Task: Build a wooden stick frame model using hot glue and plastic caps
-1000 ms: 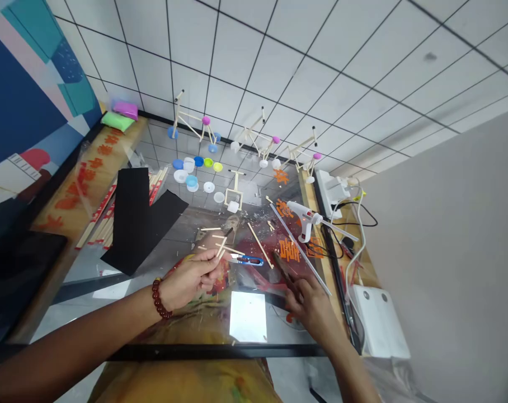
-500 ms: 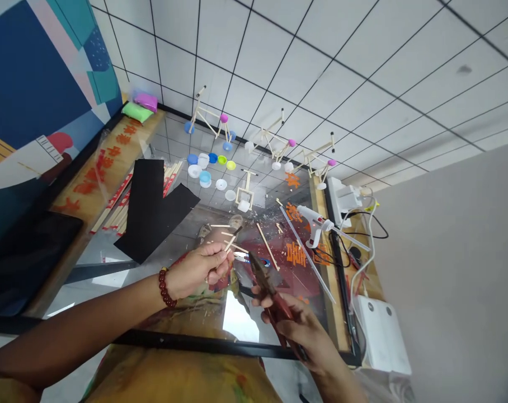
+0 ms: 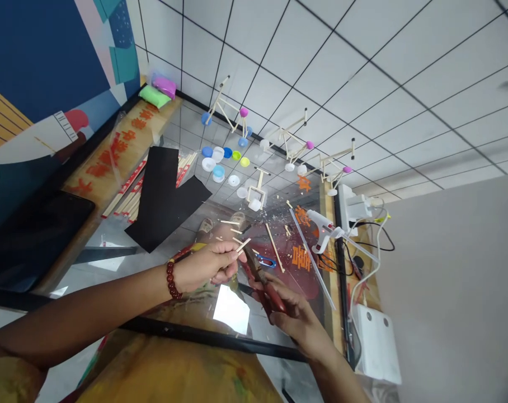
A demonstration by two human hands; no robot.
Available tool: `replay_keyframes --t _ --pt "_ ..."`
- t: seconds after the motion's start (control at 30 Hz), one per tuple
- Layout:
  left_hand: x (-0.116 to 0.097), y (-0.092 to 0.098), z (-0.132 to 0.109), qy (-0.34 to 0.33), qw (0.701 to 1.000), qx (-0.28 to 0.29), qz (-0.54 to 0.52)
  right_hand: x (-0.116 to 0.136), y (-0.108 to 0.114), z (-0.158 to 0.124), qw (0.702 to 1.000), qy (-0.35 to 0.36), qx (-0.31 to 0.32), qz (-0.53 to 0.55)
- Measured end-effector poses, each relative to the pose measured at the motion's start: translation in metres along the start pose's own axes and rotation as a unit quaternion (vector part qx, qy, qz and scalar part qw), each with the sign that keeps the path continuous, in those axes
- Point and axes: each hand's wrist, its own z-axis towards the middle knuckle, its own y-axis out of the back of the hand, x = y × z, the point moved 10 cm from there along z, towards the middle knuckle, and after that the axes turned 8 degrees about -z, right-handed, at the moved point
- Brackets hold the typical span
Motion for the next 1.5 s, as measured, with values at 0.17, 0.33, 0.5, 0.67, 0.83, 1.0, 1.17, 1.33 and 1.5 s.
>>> replay_keyframes --t 0.17,0.33,0.5,0.67,0.83,1.0,1.17,1.33,1.5 --pt "0.006 0.006 -0.001 0.034 0.999 -0.022 -0.007 -0.019 -0.010 -0.002 0.994 -0.055 0.033 0.087" --pt "0.010 0.006 -0.002 0.058 0.998 -0.032 -0.023 -0.012 -0.010 -0.002 0.995 -0.035 0.033 0.083" --pt "0.002 0.013 0.000 -0.001 0.991 -0.083 -0.109 0.001 -0.004 -0.001 0.996 0.028 -0.058 -0.057" --pt "0.003 0.014 -0.003 -0.015 0.966 -0.113 -0.231 0.036 -0.013 -0.001 0.934 0.146 -0.217 -0.245" --pt "0.010 0.008 -0.005 -0.004 0.956 -0.108 -0.273 0.061 -0.043 0.006 0.878 0.233 -0.247 -0.339" --pt "0.013 0.003 -0.005 0.005 0.952 -0.104 -0.289 0.060 -0.048 0.014 0.870 0.235 -0.254 -0.351" --pt "0.011 0.003 -0.006 -0.004 0.954 -0.106 -0.280 0.060 -0.048 0.018 0.880 0.233 -0.244 -0.334" --pt "0.011 0.004 -0.006 -0.011 0.962 -0.098 -0.256 0.055 -0.050 0.021 0.894 0.216 -0.233 -0.316" --pt "-0.001 0.008 -0.004 -0.063 0.983 -0.089 -0.150 0.042 -0.037 0.023 0.940 0.168 -0.134 -0.264"
